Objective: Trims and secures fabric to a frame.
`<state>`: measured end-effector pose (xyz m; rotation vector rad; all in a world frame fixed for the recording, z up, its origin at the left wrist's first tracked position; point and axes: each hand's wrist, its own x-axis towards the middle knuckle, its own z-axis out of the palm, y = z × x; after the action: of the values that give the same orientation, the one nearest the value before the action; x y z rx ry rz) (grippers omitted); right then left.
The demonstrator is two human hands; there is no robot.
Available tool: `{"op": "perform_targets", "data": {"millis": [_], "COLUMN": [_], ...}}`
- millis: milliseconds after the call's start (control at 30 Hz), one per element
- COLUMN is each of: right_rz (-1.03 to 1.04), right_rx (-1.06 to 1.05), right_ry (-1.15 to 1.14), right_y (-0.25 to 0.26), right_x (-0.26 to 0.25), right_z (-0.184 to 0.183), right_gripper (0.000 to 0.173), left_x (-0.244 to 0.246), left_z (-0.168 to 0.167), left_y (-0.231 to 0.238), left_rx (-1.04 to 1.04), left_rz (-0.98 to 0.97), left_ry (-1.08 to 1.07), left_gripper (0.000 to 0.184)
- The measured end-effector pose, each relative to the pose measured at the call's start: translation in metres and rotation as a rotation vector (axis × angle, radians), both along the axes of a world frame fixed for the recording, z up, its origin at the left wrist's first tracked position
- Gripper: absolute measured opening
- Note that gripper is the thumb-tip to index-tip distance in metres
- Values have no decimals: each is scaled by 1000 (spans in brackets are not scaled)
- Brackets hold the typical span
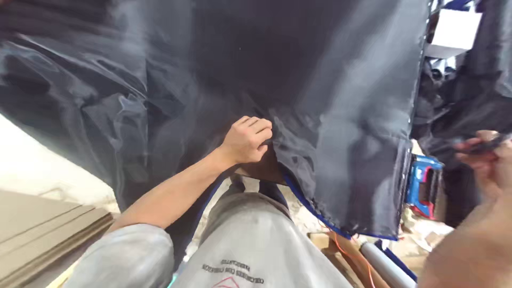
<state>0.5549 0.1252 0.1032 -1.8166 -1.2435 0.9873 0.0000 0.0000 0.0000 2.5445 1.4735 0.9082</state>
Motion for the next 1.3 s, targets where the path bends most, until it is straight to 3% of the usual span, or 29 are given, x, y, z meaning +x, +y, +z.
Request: {"op": "perform_targets", "data": {"millis": [100, 200, 300, 400, 567, 1300], "right_rz": [-13, 185, 186, 210, 175, 182], "right_rx": [-6, 22, -215, -454, -519, -489], "right_ry": [5, 374, 678, 673, 615, 576], "right_y": [-80, -165, -250, -287, -276, -245], "right_x": [-89, -182, -286, -338, -362, -377], "right_z": [23, 20, 7, -10, -26, -49], "right_gripper": [38, 54, 51, 49, 32, 28], "left_x": [-6, -9, -10, -11, -12, -12], "left_z": [2, 6, 11, 6, 6, 6], "left_y": [0, -1, -3, 2, 2, 4], "left_rx": [-58, -64, -76, -93, -121, -205], "left_rz": [5, 8, -7, -36, -52, 14], "left_ry": [-74, -140, -184, -226, -241, -296], "left_gripper": [14, 15, 13, 11, 10, 14]}}
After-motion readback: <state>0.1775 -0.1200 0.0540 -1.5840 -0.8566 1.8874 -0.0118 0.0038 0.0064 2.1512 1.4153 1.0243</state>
